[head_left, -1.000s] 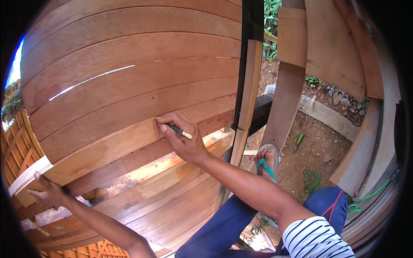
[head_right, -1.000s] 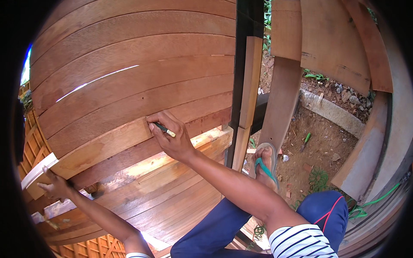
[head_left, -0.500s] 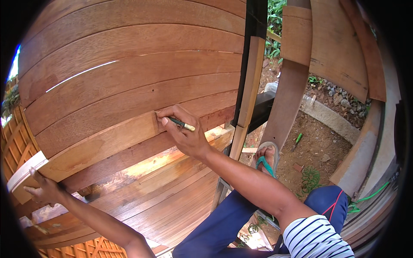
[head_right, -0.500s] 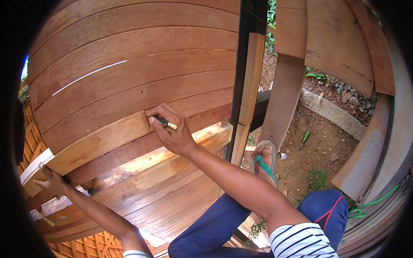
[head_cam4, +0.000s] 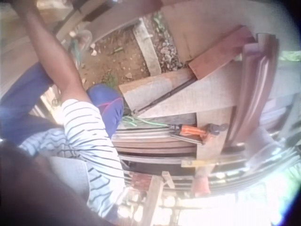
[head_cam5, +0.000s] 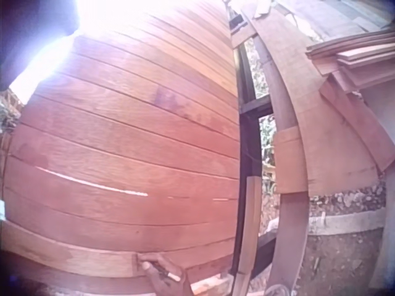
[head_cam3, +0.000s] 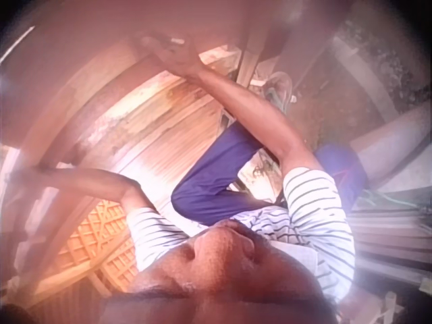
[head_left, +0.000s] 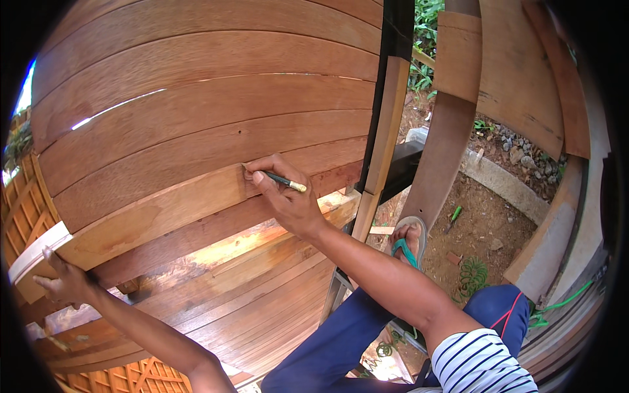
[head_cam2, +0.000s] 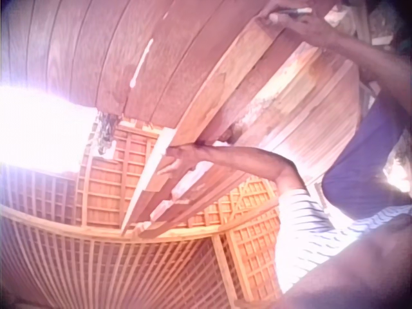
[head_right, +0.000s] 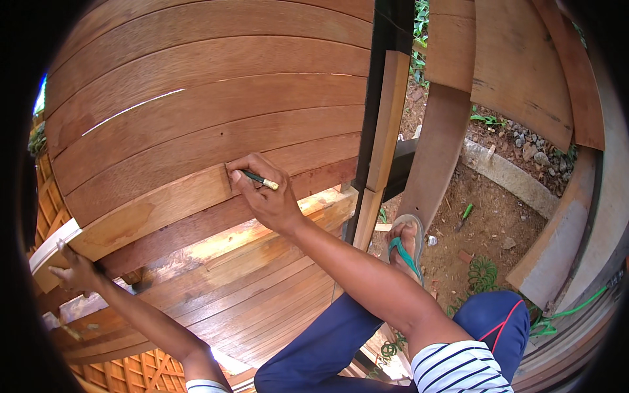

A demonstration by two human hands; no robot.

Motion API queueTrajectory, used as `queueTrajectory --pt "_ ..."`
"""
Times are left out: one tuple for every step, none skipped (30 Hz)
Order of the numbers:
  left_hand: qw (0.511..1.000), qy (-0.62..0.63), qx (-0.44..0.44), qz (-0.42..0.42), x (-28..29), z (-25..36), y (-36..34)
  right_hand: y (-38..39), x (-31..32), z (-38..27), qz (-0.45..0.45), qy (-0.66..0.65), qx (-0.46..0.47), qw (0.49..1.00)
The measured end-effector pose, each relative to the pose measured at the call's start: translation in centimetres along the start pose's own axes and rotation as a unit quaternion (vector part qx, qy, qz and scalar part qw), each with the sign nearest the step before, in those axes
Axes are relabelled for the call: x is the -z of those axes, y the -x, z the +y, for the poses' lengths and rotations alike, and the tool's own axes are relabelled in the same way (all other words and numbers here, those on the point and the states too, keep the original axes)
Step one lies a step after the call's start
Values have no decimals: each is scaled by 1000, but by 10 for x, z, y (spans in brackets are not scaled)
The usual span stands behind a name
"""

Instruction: The person is installing wooden planks on a curved wall structure. They pick up planks, position them against the wall, and use a pencil to mark measurements on the wood. The person is seen walking around the construction site and handling multiple planks.

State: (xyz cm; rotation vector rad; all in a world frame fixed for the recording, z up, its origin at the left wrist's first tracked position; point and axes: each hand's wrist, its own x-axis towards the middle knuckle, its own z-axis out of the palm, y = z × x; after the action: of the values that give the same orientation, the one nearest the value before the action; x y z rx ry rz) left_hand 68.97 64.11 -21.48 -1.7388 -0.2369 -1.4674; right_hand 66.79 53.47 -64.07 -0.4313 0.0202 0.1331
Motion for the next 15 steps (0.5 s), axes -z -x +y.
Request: queueTrajectory --pt "1000 -9 2 -1 -1 -4 -1 0 -1 0 1 -5 -3 1000" --pt "1000 -16 5 -1 -3 -7 -3 0 -1 0 3 -9 -6 1000" --pt "1000 -24 7 -2 -4 -9 -4 1 -1 0 4 -13 -9 1000" --pt "1000 -22 6 1 -4 -11 -4 1 -2 1 3 -1 -6 1000" --pt "1000 -20 6 5 -4 -10 -4 0 -2 2 2 13 -3 1000" --pt "1000 -17 5 8 -4 -10 -3 -1 -2 3 2 26 1 1000" --pt "1000 -15 11 6 -3 -8 -2 -2 -1 4 -5 40 20 999" --pt "1000 -15 13 2 -1 -3 0 -5 2 5 -11 52 35 998" --pt "1000 -15 15 -1 1 1 0 -6 4 5 -17 64 52 996" --pt "999 -32 16 0 0 4 0 -5 5 5 -15 62 48 997" --pt "999 -48 21 3 -1 2 0 -5 4 3 -15 62 48 997" --pt "998 -64 25 5 -1 1 0 -5 4 1 -15 62 48 997" --pt "998 -59 20 8 -1 -1 0 -5 3 -1 -19 67 54 996" --pt "998 -52 15 12 -1 -2 -1 -6 3 -1 -22 72 63 995" --pt "999 -46 10 15 0 -4 -1 -6 3 -1 -25 78 71 994"
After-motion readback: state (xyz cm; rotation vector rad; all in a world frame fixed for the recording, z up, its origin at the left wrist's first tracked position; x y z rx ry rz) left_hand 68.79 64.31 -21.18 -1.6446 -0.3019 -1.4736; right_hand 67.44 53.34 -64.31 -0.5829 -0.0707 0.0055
